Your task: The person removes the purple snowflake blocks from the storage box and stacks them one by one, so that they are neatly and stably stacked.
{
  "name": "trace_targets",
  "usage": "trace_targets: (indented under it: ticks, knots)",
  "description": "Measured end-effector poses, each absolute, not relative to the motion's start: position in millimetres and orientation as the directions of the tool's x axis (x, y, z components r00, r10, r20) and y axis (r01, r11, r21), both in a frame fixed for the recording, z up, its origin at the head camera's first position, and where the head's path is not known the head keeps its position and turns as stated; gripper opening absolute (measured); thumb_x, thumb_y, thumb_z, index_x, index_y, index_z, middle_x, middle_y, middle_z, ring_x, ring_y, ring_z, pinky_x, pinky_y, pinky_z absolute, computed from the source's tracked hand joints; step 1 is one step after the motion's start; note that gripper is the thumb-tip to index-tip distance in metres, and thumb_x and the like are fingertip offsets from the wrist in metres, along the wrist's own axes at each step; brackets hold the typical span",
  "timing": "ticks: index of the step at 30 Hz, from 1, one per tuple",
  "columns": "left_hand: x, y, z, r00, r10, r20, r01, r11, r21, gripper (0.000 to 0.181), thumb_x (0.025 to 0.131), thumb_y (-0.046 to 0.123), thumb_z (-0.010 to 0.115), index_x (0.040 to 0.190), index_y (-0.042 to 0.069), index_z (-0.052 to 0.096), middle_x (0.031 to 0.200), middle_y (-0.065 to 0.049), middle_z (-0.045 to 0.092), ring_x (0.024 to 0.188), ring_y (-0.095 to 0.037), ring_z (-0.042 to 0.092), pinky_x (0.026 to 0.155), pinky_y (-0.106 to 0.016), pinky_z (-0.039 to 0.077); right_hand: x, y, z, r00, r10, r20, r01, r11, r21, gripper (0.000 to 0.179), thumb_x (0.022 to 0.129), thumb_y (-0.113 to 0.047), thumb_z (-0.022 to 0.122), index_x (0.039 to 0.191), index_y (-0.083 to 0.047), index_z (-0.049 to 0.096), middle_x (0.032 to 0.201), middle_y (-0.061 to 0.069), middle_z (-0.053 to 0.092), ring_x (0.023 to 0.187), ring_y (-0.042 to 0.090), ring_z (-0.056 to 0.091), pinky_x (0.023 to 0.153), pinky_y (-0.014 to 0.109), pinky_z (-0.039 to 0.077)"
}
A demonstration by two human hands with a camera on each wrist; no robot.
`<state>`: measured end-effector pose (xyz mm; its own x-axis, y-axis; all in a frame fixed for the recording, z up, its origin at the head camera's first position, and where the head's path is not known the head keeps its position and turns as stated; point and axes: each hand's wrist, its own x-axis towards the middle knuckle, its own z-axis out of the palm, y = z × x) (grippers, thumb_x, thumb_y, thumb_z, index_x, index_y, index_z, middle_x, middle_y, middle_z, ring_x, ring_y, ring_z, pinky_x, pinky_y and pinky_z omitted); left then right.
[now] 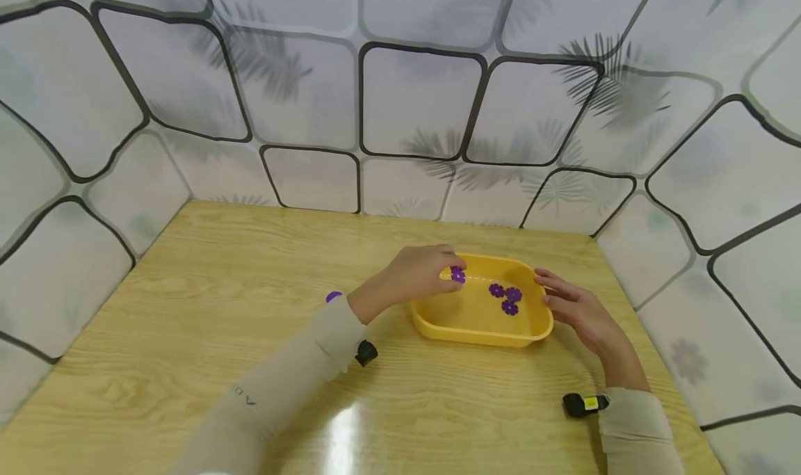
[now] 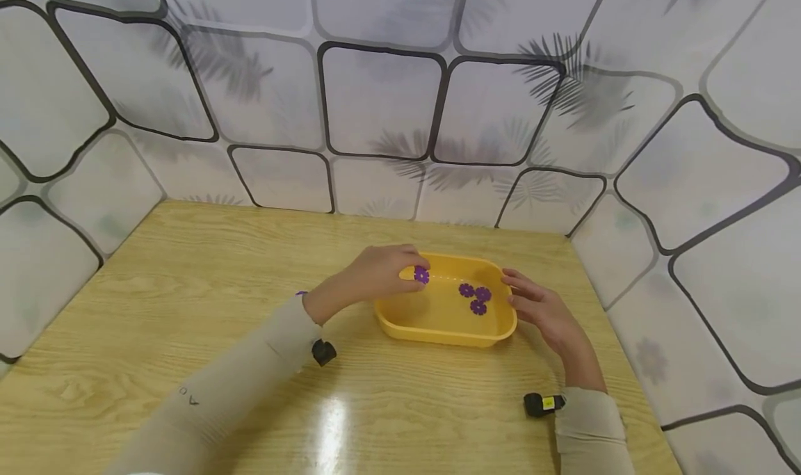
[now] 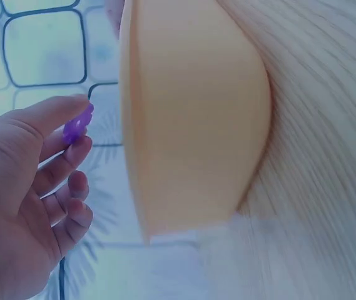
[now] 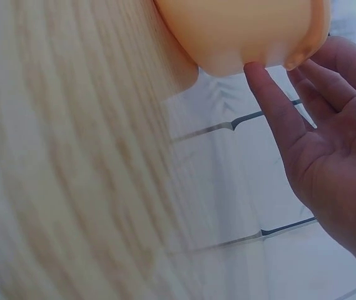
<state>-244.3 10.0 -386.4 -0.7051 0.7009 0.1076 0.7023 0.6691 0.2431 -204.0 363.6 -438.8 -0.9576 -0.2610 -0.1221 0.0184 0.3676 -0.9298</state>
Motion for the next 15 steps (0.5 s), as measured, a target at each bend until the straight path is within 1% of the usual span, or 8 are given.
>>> trace_targets:
  ticks: [2,7,11,14,15]
  knots:
    - [-241,-2,-386,-0.715,0.689,0.122,0.692,0.671,0.265,0.041,0.097,0.049,0.063,0.131,0.026,0.067,0.119,0.010,0.064,0.098,-0.008,0.064,0.071,-0.028,0.051,-204,365,-438,-0.958,-0.261,-0.120,0.017,0.364,-0.931,0.060,0.103,-0.030,0.059,0.154,-0.003,0.039,0.169,0.003,0.020,0.121,-0.015,0.048,0.092,0.017,0.051]
    - [-233,-36,-386,-0.756,0.641,0.133,0.640,0.681,0.356,0.039,0.096,0.049,0.064,0.128,0.027,0.068,0.122,0.011,0.063,0.100,-0.010,0.065,0.071,-0.029,0.050,-204,365,-439,-0.958,-0.263,-0.117,0.017,0.353,-0.935,0.060,0.104,-0.029,0.058,0.154,-0.002,0.038,0.169,0.001,0.021,0.121,-0.016,0.047,0.092,0.018,0.051]
    - [-225,-65,-390,-0.786,0.597,0.160,0.600,0.677,0.426,0.035,0.094,0.047,0.067,0.124,0.028,0.069,0.121,0.012,0.063,0.086,-0.010,0.063,0.069,-0.027,0.049,-204,365,-439,-0.957,-0.266,-0.116,0.018,0.344,-0.939,0.059,0.104,-0.028,0.057,0.154,-0.002,0.038,0.169,0.002,0.021,0.121,-0.016,0.048,0.092,0.018,0.052]
    - [-218,-88,-393,-0.817,0.555,0.155,0.552,0.678,0.486,0.033,0.094,0.045,0.069,0.123,0.028,0.069,0.118,0.012,0.063,0.075,-0.010,0.056,0.064,-0.028,0.048,-204,364,-439,-0.956,-0.268,-0.117,0.020,0.341,-0.940,0.059,0.105,-0.027,0.057,0.154,-0.002,0.038,0.169,0.002,0.021,0.121,-0.016,0.048,0.092,0.017,0.051]
    - [-216,-96,-394,-0.831,0.537,0.145,0.529,0.682,0.506,0.034,0.094,0.045,0.069,0.123,0.028,0.069,0.117,0.012,0.063,0.075,-0.010,0.055,0.063,-0.029,0.047,-204,364,-439,-0.956,-0.268,-0.117,0.019,0.341,-0.940,0.058,0.105,-0.027,0.057,0.154,-0.002,0.038,0.169,0.002,0.021,0.121,-0.016,0.049,0.092,0.017,0.051]
